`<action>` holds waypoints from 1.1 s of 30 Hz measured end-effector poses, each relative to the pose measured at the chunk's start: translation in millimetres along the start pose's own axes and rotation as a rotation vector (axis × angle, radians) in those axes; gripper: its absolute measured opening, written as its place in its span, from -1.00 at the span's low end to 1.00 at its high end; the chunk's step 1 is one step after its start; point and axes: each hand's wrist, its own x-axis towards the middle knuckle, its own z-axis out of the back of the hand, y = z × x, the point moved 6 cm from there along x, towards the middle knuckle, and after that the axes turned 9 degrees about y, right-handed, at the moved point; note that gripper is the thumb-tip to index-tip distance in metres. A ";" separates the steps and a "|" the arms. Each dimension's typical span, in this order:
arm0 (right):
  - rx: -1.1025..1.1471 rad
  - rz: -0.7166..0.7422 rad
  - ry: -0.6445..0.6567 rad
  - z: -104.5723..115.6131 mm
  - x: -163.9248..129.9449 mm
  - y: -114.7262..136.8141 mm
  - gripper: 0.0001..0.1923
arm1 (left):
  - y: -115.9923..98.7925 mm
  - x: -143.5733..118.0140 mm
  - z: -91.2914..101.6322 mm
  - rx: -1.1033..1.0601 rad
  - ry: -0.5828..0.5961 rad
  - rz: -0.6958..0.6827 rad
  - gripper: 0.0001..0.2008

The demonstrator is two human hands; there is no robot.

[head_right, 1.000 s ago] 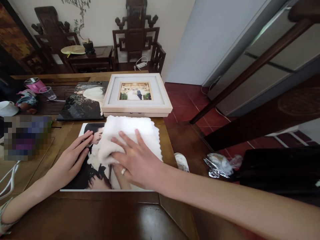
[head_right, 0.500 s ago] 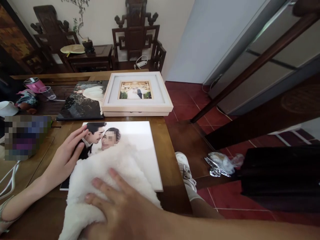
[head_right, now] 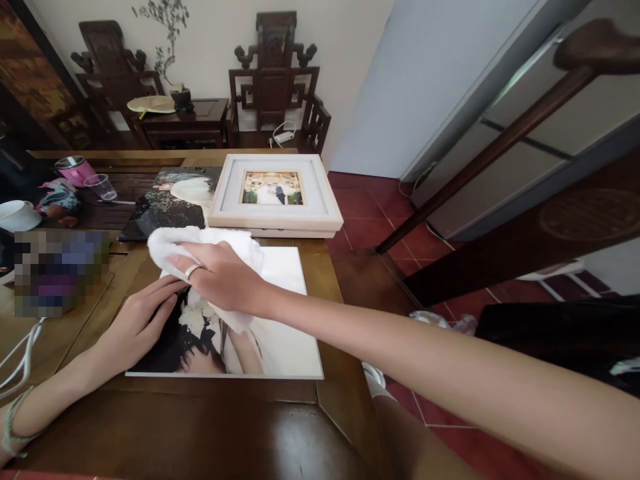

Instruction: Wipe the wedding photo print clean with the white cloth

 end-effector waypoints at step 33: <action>-0.730 0.132 0.049 45.2 -105.5 -58.3 -0.73 | 4.9 1.3 -9.4 0.119 0.040 0.050 -0.55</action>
